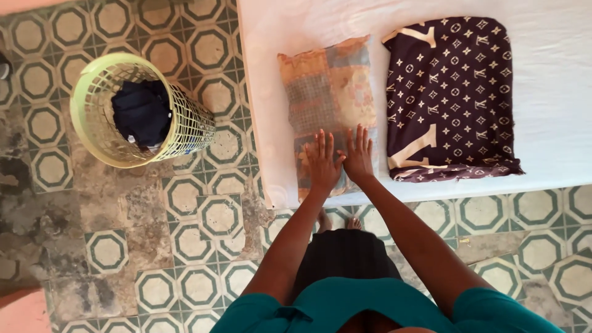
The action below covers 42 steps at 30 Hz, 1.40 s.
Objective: Putting pillowcases on pillows and arranging them on a bed.
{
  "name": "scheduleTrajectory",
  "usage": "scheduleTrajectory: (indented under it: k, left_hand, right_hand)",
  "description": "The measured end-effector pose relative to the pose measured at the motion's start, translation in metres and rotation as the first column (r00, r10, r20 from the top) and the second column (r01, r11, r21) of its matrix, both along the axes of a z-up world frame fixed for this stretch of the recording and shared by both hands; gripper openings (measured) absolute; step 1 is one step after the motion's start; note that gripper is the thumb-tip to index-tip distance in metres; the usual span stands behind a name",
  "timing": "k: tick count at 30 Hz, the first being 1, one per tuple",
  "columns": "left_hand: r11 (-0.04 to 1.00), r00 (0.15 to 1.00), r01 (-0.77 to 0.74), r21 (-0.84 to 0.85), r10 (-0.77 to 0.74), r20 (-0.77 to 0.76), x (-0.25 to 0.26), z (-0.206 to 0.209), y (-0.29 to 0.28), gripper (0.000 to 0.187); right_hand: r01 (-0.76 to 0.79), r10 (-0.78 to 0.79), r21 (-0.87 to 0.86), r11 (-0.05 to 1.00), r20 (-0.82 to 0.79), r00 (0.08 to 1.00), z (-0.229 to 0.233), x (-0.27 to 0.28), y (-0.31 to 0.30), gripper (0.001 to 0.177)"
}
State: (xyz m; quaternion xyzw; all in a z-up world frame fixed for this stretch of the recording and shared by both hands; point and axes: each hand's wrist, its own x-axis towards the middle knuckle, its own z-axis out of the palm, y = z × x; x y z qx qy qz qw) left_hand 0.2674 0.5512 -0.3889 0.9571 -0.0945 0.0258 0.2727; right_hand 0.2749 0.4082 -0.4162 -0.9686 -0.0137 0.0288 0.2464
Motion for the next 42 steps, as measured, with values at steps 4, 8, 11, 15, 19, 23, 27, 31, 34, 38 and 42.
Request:
scheduleTrajectory:
  k: [4, 8, 11, 15, 19, 23, 27, 31, 34, 38, 42]
  left_hand:
    - [1.000, 1.000, 0.004, -0.016, -0.004, 0.024, -0.011, -0.023, 0.008, 0.080]
    - [0.999, 1.000, 0.023, -0.032, -0.022, 0.020, -0.012, -0.035, 0.012, 0.081]
    - [1.000, 0.999, 0.022, -0.002, -0.022, 0.029, -0.013, -0.049, 0.013, 0.080]
    - [0.998, 0.998, 0.029, 0.051, -0.032, 0.053, -0.015, -0.088, 0.014, 0.080]
    - [0.994, 0.995, 0.049, 0.096, -0.057, 0.079, -0.013, -0.117, 0.014, 0.081]
    - [0.992, 0.990, 0.051, 0.112, -0.065, 0.123, -0.013, -0.136, 0.013, 0.081]
    - [0.992, 0.990, 0.034, 0.121, -0.050, 0.134, -0.015, -0.126, 0.014, 0.080]
    - [0.999, 0.996, 0.021, 0.042, -0.025, 0.089, -0.023, -0.084, 0.021, 0.078]
    - [0.997, 0.998, -0.063, -0.044, 0.065, 0.024, -0.037, -0.059, 0.030, 0.077]
    - [0.962, 0.963, -0.263, 0.077, 0.266, -0.035, -0.050, -0.075, 0.041, 0.081]
    - [0.957, 0.956, -0.290, 0.026, 0.291, -0.034, -0.050, -0.111, 0.049, 0.084]
  right_hand:
    - [-0.033, 0.037, -0.111, 0.993, 0.035, 0.999, -0.020, -0.008, -0.004, 0.083]
    - [-0.078, 0.085, -0.122, 0.989, 0.051, 0.995, -0.047, -0.007, -0.007, 0.085]
    - [-0.095, 0.105, -0.095, 0.991, 0.107, 0.989, -0.063, -0.006, -0.008, 0.087]
    - [-0.097, 0.111, -0.092, 0.991, 0.156, 0.982, -0.091, -0.009, -0.010, 0.088]
    - [-0.077, 0.104, -0.115, 0.990, 0.249, 0.963, -0.122, -0.006, -0.012, 0.087]
    - [-0.047, 0.096, -0.171, 0.984, 0.295, 0.951, -0.135, -0.006, -0.012, 0.085]
    - [-0.053, 0.098, -0.171, 0.984, 0.266, 0.959, -0.111, -0.007, -0.009, 0.085]
    - [-0.054, 0.071, -0.089, 0.995, 0.193, 0.979, -0.061, -0.023, -0.011, 0.083]
    - [-0.010, 0.013, -0.024, 1.000, 0.132, 0.991, -0.047, -0.051, -0.027, 0.082]
    - [0.022, -0.028, 0.044, 0.999, 0.136, 0.990, -0.062, -0.072, -0.034, 0.088]
    - [-0.014, 0.012, 0.013, 1.000, 0.173, 0.985, -0.102, -0.071, -0.027, 0.091]
